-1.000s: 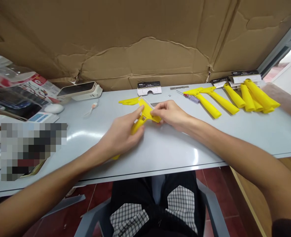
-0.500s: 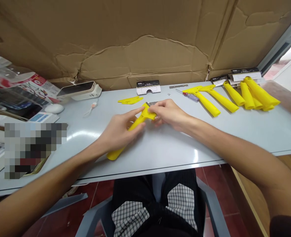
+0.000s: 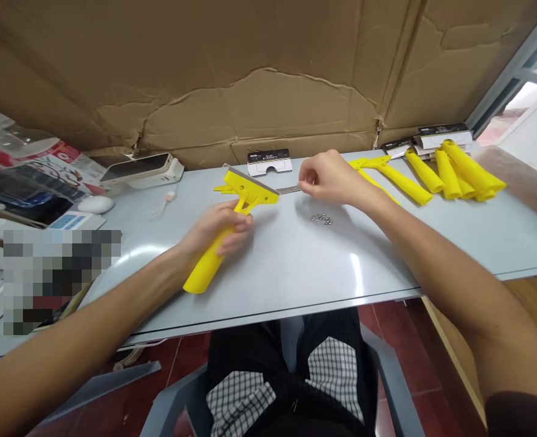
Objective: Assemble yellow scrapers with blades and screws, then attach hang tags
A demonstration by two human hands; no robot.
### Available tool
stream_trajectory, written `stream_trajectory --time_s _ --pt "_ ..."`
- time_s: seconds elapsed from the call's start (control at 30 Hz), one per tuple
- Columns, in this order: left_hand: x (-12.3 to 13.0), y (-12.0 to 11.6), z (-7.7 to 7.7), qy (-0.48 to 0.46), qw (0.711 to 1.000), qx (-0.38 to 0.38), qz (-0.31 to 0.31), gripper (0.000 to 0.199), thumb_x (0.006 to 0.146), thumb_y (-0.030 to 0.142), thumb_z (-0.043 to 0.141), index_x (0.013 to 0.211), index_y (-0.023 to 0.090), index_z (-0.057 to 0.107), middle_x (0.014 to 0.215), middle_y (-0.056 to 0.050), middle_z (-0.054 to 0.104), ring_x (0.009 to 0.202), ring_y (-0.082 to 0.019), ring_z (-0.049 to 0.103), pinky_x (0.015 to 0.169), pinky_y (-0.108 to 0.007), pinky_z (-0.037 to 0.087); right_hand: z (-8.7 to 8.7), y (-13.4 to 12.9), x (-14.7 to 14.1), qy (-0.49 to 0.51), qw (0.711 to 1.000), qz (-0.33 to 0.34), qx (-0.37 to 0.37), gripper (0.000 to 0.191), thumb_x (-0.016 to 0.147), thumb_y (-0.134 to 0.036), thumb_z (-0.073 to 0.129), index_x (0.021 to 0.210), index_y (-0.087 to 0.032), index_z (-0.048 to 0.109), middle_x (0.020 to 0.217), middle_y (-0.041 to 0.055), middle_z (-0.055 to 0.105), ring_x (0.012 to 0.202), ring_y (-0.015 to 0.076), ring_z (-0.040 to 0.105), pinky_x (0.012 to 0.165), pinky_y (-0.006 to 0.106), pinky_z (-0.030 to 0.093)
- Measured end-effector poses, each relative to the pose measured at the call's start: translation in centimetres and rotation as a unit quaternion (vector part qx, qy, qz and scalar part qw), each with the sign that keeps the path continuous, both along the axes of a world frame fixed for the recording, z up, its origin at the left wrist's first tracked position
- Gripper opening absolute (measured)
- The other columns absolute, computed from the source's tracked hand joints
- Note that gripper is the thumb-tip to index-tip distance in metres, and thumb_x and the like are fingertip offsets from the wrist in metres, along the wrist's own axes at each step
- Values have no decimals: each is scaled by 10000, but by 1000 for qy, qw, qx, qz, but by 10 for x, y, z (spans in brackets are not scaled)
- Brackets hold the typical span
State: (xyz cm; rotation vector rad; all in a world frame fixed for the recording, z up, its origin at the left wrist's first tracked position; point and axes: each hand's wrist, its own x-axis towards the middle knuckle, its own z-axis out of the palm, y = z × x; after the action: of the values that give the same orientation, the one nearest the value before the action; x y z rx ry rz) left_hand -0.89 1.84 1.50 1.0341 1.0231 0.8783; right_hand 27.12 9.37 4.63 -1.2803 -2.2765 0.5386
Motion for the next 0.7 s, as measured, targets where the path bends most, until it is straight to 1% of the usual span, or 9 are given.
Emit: stream_trajectory --time_s 0.03,0.1,0.17,0.23,0.33,0.43,0.53,0.57,0.7 --pt "0 1 -3 -11 1000 -5 2 274 730 271 795 785 204 535 580 71 570 327 -27 367 309 -166 312 1 2 6 -63 998 17 10 62 923 -218 777 863 -235 783 905 68 819 897 273 722 885 451 557" --pt "0 3 -5 -20 1000 -8 3 286 722 261 801 798 205 531 585 76 569 327 -23 360 307 -157 315 3 6 15 -146 989 38 -6 118 916 -169 750 900 -247 837 955 75 847 986 308 731 886 460 548" --pt "0 4 -5 -19 1000 -7 -2 292 727 267 805 788 207 526 558 80 544 325 -27 358 305 -154 320 6 9 22 -191 980 51 -37 184 914 -154 746 943 -273 883 997 72 866 1076 333 734 880 456 551" --pt "1 3 -2 -13 1000 -7 -10 300 717 274 810 758 209 521 532 78 522 325 -35 367 301 -155 322 9 9 25 -220 972 64 -58 221 909 -152 750 970 -294 908 1018 56 874 1100 330 742 875 445 556" --pt "3 3 1 -12 1000 -8 -17 311 680 270 823 707 205 520 544 65 532 326 -37 383 289 -160 316 15 7 26 -252 961 67 -89 215 905 -171 761 963 -299 924 1041 36 878 1050 298 763 827 411 558" --pt "1 6 -2 -22 999 -4 -35 313 701 278 821 677 202 518 532 65 513 313 -36 366 279 -160 307 18 4 23 -269 954 66 -117 216 897 -180 773 970 -302 936 1041 21 882 983 266 779 773 375 551" --pt "-7 13 -10 -33 996 3 -86 322 759 291 829 700 205 525 522 68 499 306 -50 368 279 -165 331 17 3 22 -272 952 64 -128 220 877 -192 801 989 -308 949 1051 18 887 930 249 792 765 358 552" --pt "-10 15 -13 -34 993 0 -117 320 776 291 843 724 203 540 544 60 523 312 -60 393 282 -176 357 16 2 21 -272 951 62 -132 215 872 -204 813 992 -314 952 1062 17 889 923 248 796 761 356 552" --pt "-21 21 -18 -86 979 -5 -183 292 796 281 888 847 190 615 607 63 563 320 -64 393 271 -177 369 15 0 19 -277 950 53 -136 216 876 -230 835 1020 -336 956 1116 15 887 946 249 803 747 356 548"
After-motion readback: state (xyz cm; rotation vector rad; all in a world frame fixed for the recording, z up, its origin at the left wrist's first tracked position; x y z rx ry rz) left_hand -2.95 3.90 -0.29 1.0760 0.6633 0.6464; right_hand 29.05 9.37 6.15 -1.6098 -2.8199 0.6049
